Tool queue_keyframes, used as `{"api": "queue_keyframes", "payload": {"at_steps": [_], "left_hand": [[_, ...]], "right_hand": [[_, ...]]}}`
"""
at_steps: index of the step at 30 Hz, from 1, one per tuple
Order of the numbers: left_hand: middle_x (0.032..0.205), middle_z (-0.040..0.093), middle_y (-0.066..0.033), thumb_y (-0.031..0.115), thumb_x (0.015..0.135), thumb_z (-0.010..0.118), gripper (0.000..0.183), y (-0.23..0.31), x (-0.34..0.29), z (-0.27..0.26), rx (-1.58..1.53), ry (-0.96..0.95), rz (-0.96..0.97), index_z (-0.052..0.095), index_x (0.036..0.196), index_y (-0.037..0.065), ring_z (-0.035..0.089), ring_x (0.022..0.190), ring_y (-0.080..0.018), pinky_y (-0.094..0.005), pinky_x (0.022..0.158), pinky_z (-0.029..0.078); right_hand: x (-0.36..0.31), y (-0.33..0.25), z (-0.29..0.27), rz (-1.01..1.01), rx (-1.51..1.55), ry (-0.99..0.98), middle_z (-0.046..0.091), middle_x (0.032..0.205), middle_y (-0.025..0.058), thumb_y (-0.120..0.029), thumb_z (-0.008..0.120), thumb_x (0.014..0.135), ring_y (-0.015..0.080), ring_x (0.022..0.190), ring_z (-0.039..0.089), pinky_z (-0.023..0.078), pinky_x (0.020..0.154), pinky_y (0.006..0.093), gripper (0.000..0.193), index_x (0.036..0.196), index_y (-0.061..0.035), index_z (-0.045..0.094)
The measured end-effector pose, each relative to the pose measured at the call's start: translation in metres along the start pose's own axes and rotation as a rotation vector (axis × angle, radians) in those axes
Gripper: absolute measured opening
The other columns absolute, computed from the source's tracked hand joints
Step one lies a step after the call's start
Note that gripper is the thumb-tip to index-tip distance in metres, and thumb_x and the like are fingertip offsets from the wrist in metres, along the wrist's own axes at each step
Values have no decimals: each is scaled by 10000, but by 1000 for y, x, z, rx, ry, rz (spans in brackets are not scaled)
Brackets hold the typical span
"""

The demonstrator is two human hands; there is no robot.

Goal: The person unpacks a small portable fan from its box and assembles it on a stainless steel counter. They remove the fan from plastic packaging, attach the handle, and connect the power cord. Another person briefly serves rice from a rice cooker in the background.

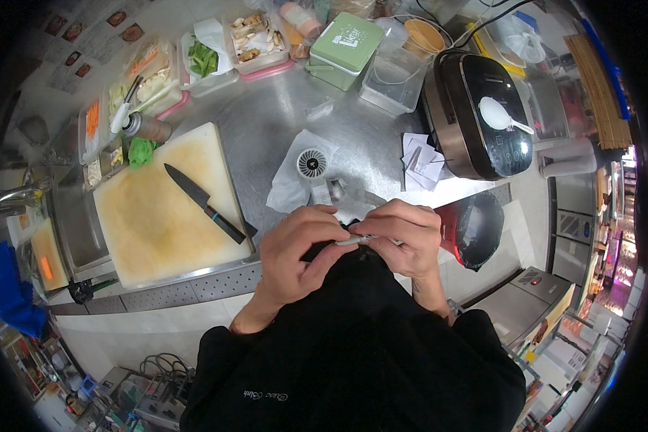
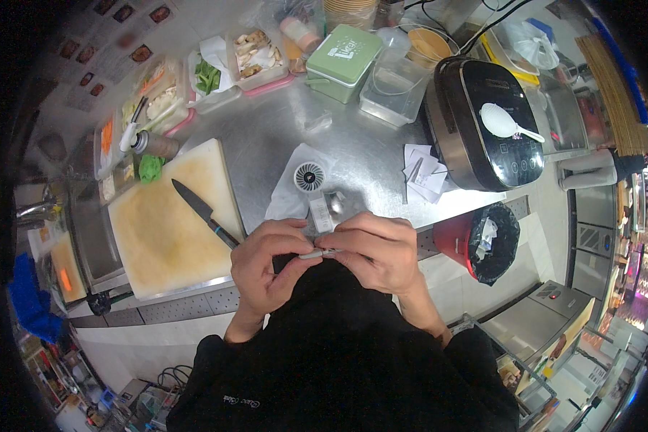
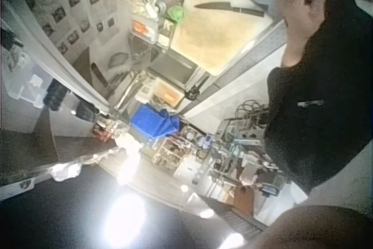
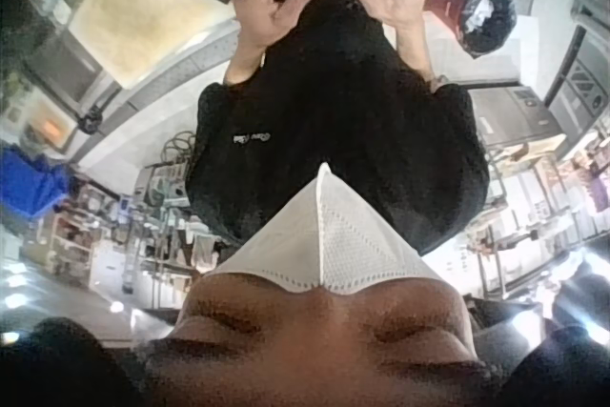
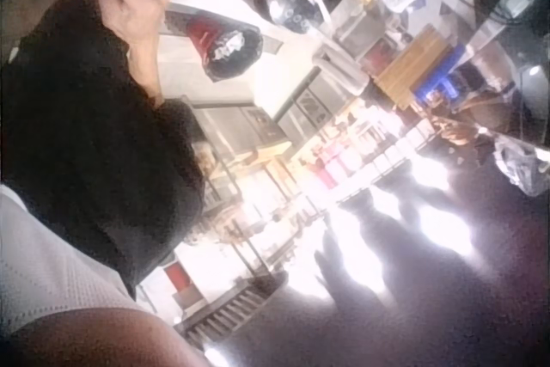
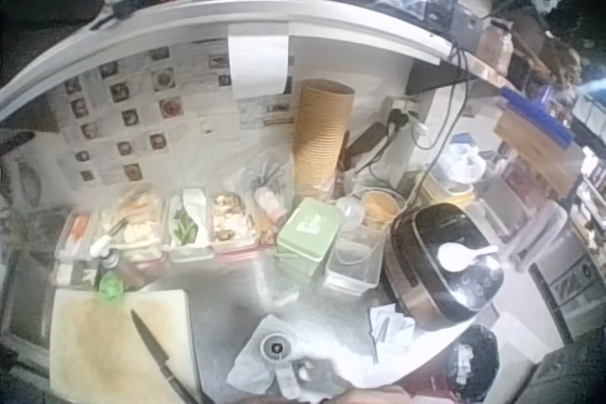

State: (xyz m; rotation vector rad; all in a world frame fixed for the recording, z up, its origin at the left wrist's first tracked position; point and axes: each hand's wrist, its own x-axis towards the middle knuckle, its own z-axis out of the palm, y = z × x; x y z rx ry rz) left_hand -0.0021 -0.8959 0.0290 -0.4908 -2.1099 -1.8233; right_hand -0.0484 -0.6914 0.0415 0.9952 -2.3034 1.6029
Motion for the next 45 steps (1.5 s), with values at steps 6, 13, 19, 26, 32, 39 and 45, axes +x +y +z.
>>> {"api": "queue_keyframes", "payload": {"at_steps": [6,13,19,26,32,39,45], "left_hand": [[925,642,-65,-10,900,761,140,-6,3,-5,-464,-95,-358,648,980,9,621,867,-135,-272,817,494],[880,566,-30,93,1022,621,97,-7,-1,-24,-502,122,-748,598,1061,8,589,867,-115,-398,956,552],[944,698,-72,71,1039,593,107,-30,-11,-45,-909,220,-724,626,1127,19,718,838,-153,-491,1010,570],[1077,725,-120,141,1057,585,230,-56,-20,-25,-823,297,-877,642,1233,4,712,903,-180,-442,992,578],[982,745,-146,102,1025,638,184,-86,-43,-13,-473,196,-907,653,1172,-8,721,866,-180,-349,889,583],[911,759,-129,14,967,688,124,-112,-74,10,-268,-119,-792,631,1067,-31,722,849,-138,-266,760,569],[943,768,-123,20,977,670,154,-110,-79,7,-157,-201,-781,638,1114,-43,741,851,-141,-269,765,569]], "right_hand": [[1,-5,-3,168,118,-58,713,792,100,15,835,722,146,630,670,465,536,250,172,886,1,786],[-13,-15,-26,386,-108,263,677,752,19,-142,785,865,85,593,586,406,523,244,157,956,-15,774],[-6,50,-27,810,-101,-33,701,754,23,-221,713,946,90,642,543,411,600,257,226,975,-1,753],[-87,227,44,938,-342,-117,748,841,153,-182,716,911,351,788,720,544,745,458,207,1028,-14,749],[-65,158,57,543,-543,10,721,1142,191,-177,720,943,310,1023,703,539,894,419,350,1258,-31,682],[-64,96,72,996,638,-265,752,1066,99,-130,664,1020,134,945,706,601,797,279,289,1273,4,702],[-74,105,63,1112,559,-404,755,968,87,-85,695,985,115,765,692,600,721,262,241,1203,11,734]]}}
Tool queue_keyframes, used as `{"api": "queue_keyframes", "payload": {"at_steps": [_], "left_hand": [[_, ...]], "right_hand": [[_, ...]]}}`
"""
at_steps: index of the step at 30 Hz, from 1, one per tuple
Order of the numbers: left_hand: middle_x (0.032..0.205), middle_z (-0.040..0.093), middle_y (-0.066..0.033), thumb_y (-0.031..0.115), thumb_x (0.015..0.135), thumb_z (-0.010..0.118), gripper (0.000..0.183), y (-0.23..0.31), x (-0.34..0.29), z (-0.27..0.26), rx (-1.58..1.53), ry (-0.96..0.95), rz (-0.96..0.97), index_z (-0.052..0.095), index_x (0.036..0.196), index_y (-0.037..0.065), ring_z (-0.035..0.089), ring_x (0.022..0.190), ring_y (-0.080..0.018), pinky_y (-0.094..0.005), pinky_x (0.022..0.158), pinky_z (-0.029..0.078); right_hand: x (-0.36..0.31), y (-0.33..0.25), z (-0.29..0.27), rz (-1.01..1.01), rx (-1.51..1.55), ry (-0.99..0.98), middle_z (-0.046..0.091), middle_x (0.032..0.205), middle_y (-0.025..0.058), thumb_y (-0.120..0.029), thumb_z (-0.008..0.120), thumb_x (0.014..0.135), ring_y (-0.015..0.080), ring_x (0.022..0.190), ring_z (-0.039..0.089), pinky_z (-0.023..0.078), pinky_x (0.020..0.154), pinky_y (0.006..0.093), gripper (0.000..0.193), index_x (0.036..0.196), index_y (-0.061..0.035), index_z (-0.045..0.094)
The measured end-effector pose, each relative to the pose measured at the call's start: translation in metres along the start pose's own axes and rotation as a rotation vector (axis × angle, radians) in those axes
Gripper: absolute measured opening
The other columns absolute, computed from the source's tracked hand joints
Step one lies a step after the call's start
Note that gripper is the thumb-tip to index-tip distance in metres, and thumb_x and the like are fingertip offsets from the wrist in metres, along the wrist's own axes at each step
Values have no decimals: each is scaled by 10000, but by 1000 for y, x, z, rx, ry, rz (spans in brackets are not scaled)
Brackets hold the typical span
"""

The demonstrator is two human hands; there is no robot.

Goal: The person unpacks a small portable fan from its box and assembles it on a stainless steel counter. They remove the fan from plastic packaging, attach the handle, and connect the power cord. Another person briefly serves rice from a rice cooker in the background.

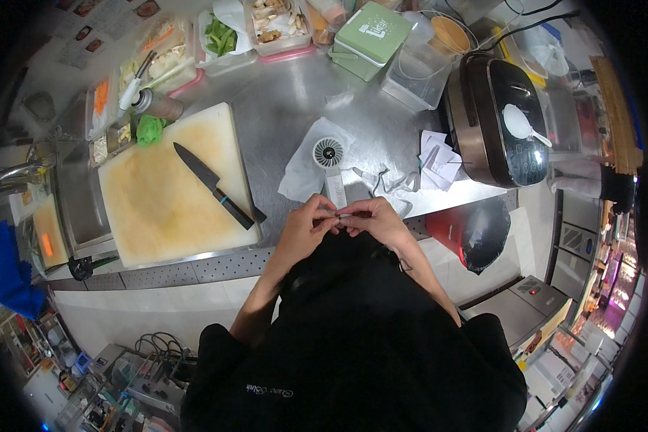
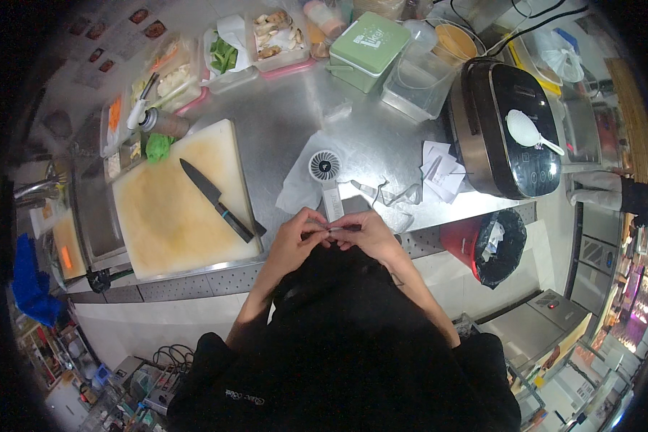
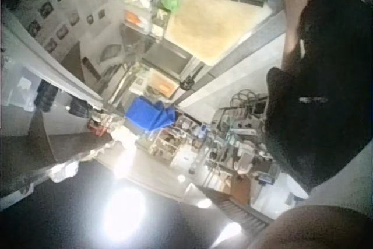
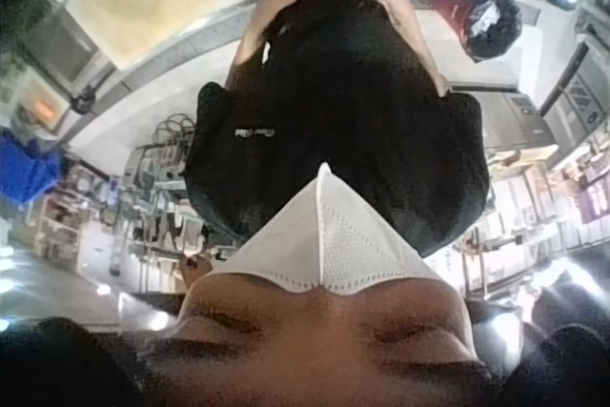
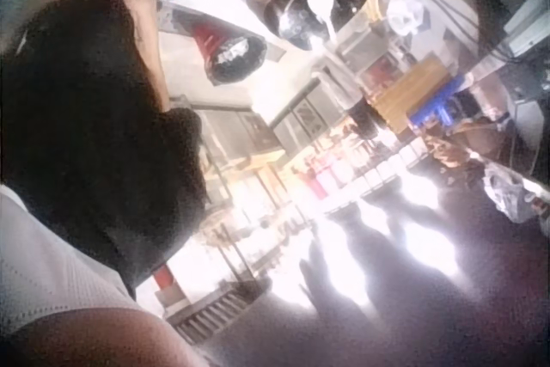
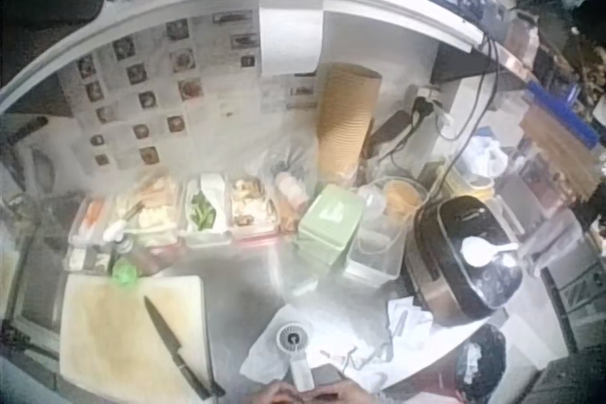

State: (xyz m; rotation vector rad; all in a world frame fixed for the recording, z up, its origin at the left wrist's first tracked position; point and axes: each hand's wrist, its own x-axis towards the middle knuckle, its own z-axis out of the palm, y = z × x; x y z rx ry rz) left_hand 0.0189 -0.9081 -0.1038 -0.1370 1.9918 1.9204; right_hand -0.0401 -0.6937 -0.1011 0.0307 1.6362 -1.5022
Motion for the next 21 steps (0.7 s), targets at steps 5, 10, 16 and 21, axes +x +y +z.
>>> {"api": "queue_keyframes", "payload": {"at_steps": [5,10,16,21], "left_hand": [[927,764,-128,49,992,661,133,-7,15,-16,77,14,32,651,1085,-47,741,848,-152,-270,750,559],[866,719,-80,79,1009,649,122,2,23,-19,114,65,86,655,1047,-36,694,814,-126,-269,764,549],[877,699,-67,94,1014,648,129,-7,27,-19,80,60,30,663,1053,-29,673,790,-118,-266,760,553],[900,751,-117,194,973,711,246,-83,59,-16,-81,340,-281,684,1042,-40,741,778,-199,-303,566,605]], "right_hand": [[3,-3,-8,-133,-129,55,711,817,35,-127,715,978,76,691,642,539,629,245,201,1132,0,744],[5,-8,-4,-201,-84,120,642,707,-5,-114,714,969,60,626,585,483,574,243,125,1029,-5,727],[8,-6,-2,-225,-227,182,644,699,-5,-102,682,988,64,601,574,458,553,246,96,993,-15,723],[39,36,-17,-69,110,339,692,836,22,-130,654,1022,99,712,636,549,695,262,119,1024,-19,697]]}}
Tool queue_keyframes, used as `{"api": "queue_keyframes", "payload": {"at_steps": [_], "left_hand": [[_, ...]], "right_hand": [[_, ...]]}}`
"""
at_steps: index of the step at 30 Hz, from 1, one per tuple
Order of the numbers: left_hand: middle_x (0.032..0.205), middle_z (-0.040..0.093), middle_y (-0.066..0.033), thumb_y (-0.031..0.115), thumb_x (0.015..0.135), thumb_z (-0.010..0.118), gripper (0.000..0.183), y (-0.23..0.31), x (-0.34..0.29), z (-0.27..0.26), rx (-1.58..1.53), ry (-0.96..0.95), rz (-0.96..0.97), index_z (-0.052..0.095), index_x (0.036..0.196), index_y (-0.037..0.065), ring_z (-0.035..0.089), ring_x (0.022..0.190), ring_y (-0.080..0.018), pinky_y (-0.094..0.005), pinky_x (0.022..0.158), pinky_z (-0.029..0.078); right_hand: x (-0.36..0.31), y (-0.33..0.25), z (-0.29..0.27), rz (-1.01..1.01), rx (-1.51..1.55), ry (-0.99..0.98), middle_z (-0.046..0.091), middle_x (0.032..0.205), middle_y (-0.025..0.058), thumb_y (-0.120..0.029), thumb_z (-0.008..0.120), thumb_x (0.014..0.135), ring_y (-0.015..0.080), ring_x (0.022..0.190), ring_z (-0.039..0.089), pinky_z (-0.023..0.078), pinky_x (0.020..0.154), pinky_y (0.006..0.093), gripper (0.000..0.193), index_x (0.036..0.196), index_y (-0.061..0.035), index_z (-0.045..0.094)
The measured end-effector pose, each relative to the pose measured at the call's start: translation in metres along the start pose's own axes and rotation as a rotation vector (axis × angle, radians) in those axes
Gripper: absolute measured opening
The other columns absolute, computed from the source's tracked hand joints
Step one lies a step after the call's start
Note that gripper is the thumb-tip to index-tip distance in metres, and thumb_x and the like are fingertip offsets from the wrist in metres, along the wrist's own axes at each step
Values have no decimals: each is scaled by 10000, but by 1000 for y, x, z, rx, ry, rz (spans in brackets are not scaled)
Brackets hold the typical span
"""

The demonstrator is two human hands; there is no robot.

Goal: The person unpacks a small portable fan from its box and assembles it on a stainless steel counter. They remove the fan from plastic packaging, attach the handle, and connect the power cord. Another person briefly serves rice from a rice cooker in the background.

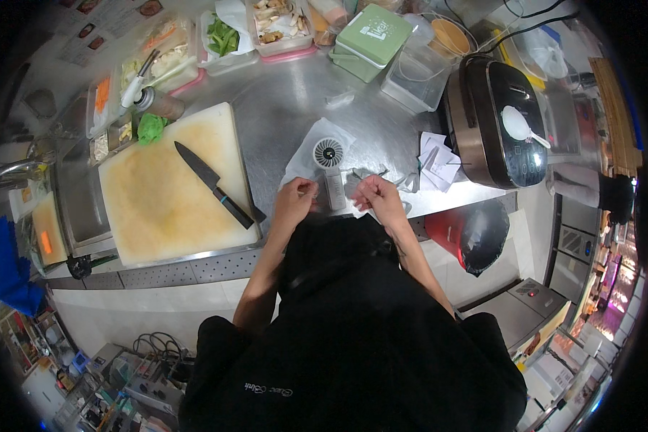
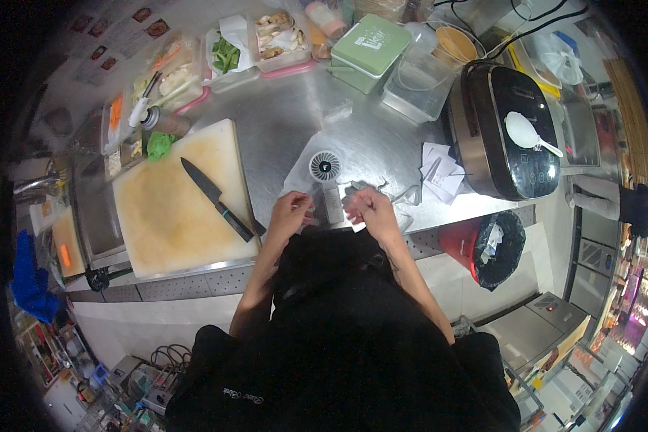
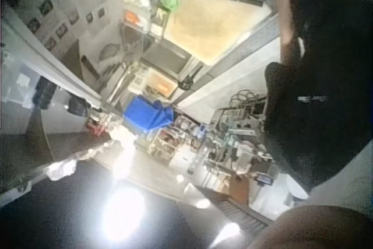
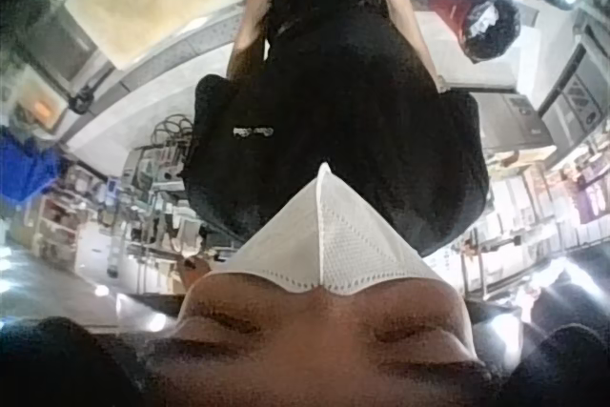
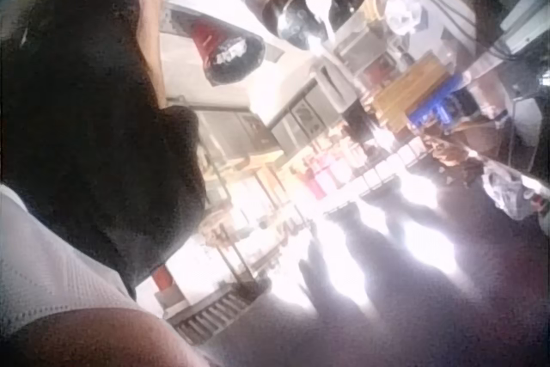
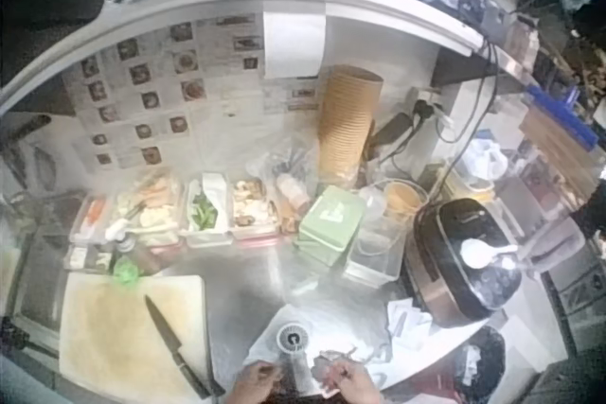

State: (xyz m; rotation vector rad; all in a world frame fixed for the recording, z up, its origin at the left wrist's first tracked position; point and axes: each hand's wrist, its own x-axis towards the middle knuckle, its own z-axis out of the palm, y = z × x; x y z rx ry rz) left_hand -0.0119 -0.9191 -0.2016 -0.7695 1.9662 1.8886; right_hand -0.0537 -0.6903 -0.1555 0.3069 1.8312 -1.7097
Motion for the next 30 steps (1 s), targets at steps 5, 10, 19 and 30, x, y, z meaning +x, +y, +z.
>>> {"api": "queue_keyframes", "payload": {"at_steps": [5,10,19,30], "left_hand": [[938,760,-141,352,878,791,424,-18,25,37,298,44,-2,687,1045,-25,751,769,-234,-369,659,594],[931,740,-137,280,827,842,403,4,25,36,473,-19,-35,652,1055,8,725,791,-233,-386,612,562],[927,745,-139,262,823,829,326,10,1,21,637,242,316,645,996,55,721,872,-361,-463,760,542],[1054,698,-183,289,846,793,495,19,-6,41,1001,132,412,610,1224,28,709,943,-397,-498,829,555]], "right_hand": [[47,45,8,-24,143,-56,699,994,47,-139,634,1039,132,866,667,582,854,305,126,1048,-22,679],[58,41,5,-5,198,-181,708,960,41,-135,652,1027,120,838,664,580,849,293,131,1044,-14,699],[18,15,-19,9,213,-32,718,915,43,-192,663,1026,97,767,631,527,728,246,236,1163,-12,731],[-11,-59,-29,-29,388,-131,737,978,100,-151,647,1024,142,858,691,586,846,304,256,1191,32,714]]}}
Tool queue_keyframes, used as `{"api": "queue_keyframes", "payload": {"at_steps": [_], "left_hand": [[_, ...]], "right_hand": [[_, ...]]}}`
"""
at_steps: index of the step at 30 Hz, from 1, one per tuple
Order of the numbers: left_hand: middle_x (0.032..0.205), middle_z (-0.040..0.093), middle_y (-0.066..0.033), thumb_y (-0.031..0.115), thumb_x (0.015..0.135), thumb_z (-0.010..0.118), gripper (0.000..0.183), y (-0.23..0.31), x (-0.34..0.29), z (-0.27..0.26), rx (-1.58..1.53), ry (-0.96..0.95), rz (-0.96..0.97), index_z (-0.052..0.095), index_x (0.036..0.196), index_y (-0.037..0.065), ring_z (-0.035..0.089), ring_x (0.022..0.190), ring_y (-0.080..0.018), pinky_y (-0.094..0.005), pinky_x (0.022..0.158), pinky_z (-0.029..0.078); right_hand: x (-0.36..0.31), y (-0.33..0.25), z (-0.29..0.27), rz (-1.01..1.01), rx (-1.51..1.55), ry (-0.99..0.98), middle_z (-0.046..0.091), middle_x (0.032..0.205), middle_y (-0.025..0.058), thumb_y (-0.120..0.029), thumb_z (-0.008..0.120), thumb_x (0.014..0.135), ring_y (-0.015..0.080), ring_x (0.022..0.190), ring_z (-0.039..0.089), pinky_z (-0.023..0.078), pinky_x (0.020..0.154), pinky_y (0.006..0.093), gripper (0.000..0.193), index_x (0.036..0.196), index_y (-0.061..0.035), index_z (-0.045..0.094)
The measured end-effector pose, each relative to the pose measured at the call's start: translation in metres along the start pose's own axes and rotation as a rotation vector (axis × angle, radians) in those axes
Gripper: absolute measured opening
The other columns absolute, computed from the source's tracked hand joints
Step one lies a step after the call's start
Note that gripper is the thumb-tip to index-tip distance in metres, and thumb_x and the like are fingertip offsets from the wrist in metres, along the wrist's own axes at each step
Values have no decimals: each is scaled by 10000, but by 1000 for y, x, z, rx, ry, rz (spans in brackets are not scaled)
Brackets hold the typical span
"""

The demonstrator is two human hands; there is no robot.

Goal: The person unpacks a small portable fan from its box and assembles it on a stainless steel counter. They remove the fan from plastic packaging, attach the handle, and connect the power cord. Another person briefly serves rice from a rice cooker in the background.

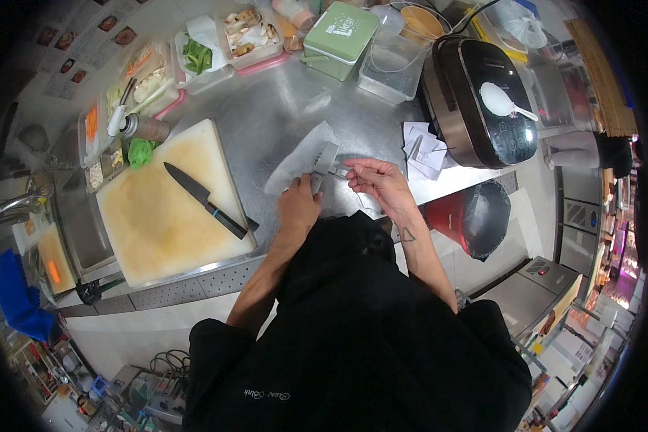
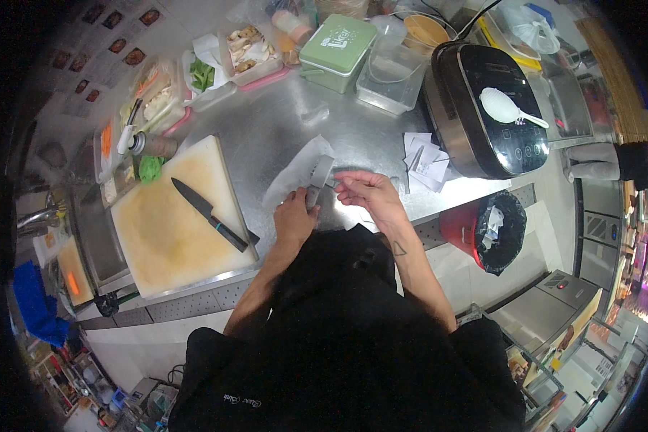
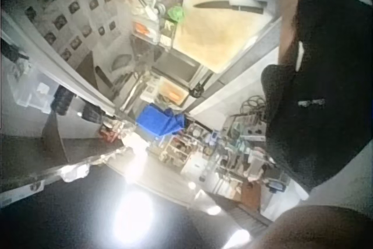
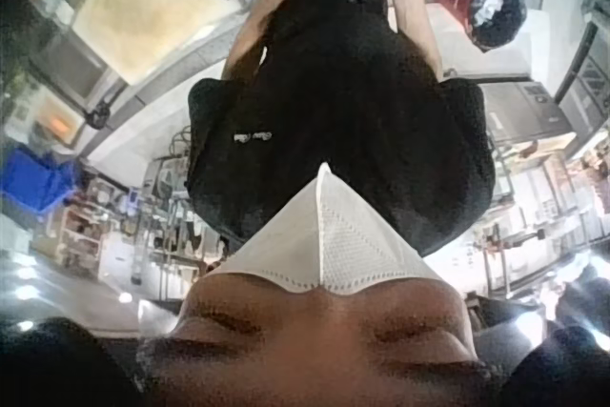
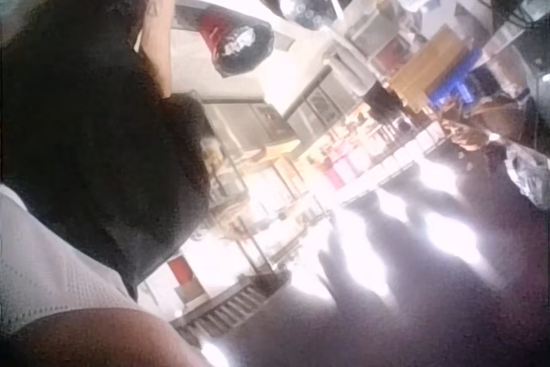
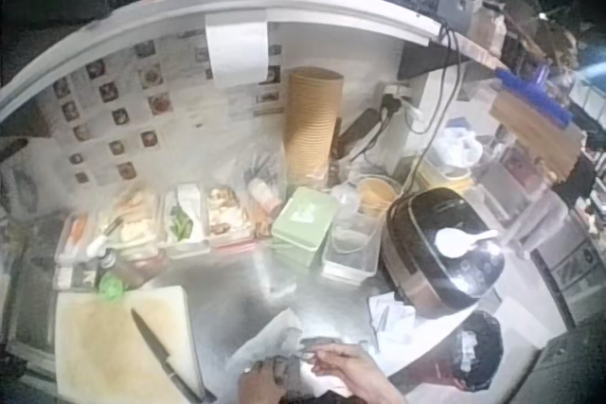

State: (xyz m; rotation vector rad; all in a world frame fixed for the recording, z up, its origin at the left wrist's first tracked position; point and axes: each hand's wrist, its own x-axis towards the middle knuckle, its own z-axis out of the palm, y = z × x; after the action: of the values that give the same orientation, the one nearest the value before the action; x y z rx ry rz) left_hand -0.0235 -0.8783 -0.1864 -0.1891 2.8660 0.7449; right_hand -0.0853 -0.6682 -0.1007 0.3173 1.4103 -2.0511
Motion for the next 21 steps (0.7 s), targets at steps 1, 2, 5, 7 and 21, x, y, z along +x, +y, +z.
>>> {"api": "queue_keyframes", "payload": {"at_steps": [1,2,5,7,21], "left_hand": [[1068,696,-193,296,846,795,512,3,-1,1,-23,-18,10,606,1231,17,706,955,-401,-499,838,553],[1082,693,-202,304,845,797,530,6,-1,2,-47,-36,18,602,1239,7,704,968,-406,-500,847,551],[1115,689,-223,333,846,801,575,6,-2,4,-112,-46,40,587,1247,-19,693,1002,-413,-503,865,547],[1130,687,-234,352,845,805,599,3,-2,7,-154,-45,43,579,1247,-30,688,1019,-415,-506,874,544],[915,765,-99,82,921,774,276,19,-33,-46,-849,18,45,690,1165,-16,731,776,-135,-268,673,579]], "right_hand": [[2,3,0,-10,-20,17,740,960,97,-137,660,1014,140,842,693,591,832,302,239,1180,24,721],[4,6,0,-20,-41,34,743,941,94,-122,674,1004,138,826,695,596,819,301,223,1169,17,729],[5,18,8,-88,-140,126,753,918,76,-99,700,980,119,791,692,581,741,272,188,1138,-9,750],[8,29,10,-131,-241,149,757,926,66,-92,701,977,104,793,688,555,706,251,175,1123,-15,757],[12,62,18,-98,-135,76,749,918,65,-66,715,963,115,791,693,584,747,271,157,1103,-3,746]]}}
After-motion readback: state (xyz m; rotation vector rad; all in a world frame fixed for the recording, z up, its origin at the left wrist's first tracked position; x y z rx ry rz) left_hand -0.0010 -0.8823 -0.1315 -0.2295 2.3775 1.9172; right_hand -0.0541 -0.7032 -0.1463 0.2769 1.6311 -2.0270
